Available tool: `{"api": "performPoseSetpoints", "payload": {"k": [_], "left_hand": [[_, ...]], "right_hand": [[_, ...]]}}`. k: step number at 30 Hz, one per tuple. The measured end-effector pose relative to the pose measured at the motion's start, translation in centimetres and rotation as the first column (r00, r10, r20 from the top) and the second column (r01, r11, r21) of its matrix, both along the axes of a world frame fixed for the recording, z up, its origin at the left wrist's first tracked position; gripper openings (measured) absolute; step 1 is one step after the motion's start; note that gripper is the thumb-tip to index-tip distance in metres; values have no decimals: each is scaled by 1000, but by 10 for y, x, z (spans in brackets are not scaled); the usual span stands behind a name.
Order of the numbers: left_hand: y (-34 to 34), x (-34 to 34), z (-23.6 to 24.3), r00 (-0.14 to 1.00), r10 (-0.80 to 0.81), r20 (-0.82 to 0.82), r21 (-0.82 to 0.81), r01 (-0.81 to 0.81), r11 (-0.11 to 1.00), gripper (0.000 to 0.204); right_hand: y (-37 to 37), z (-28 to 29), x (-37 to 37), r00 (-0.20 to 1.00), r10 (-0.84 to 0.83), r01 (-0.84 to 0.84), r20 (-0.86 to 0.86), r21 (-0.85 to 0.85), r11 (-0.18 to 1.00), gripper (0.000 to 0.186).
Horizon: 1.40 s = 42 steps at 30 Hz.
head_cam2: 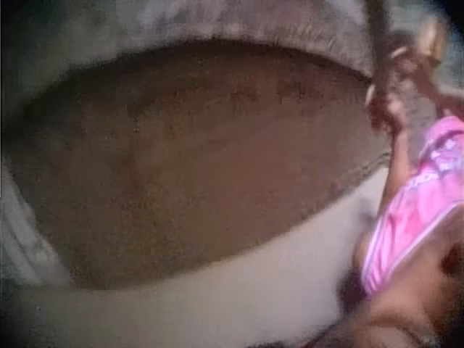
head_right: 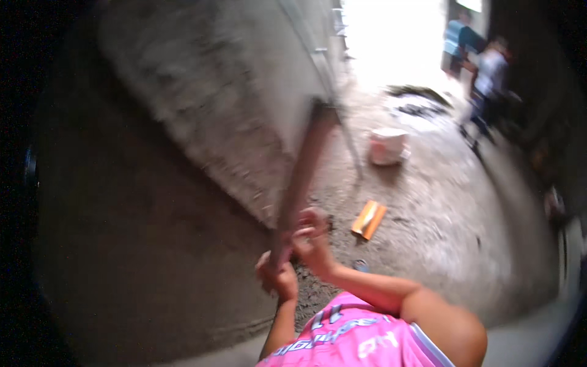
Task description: The person levels wet concrete on a wall using a straight wooden board, moving the board vertically and horizontally to smooth the surface.
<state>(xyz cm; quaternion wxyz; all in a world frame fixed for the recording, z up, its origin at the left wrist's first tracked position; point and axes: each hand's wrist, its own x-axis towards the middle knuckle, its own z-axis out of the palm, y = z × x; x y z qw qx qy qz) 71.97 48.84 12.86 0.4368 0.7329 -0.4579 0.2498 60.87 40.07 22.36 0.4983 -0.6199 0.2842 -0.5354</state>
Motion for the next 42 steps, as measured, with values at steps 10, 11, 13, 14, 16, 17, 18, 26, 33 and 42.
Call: {"api": "performPoseSetpoints", "payload": {"k": [10,11,13,14,16,17,18,26,33,42], "left_hand": [[13,-65,-60,949,-159,-272,468,275,840,91],[24,-72,-67,945,-124,-303,457,259,851,91],[44,-78,-81,937,-66,-344,441,223,870,90],[53,-83,-92,937,-4,-349,443,169,881,90],[73,-96,-108,927,111,-359,509,95,856,90],[78,-100,-114,916,167,-365,540,63,839,90],[81,-108,-113,929,184,-322,545,23,838,88],[73,-152,-83,928,213,-304,574,1,819,82],[68,-176,-72,958,233,-170,581,-93,808,83],[89,-157,-31,862,505,-31,550,-407,729,73]], "right_hand": [[-37,-31,-80,997,75,-71,-19,152,986,45],[-41,-37,-92,994,84,-74,-69,135,988,46],[-56,-52,-113,986,87,-74,-145,95,993,47],[-64,-60,-122,978,67,-56,-195,60,997,46],[-74,-68,-142,981,86,-76,-176,66,995,43],[-81,-74,-152,981,94,-84,-170,70,994,42],[-91,-90,-165,985,97,-95,-141,19,995,37],[-123,-124,-192,999,25,-21,-29,143,990,22],[-152,-156,-161,984,177,-174,9,249,953,47],[-112,-115,-84,872,356,-478,337,742,469,41]]}}
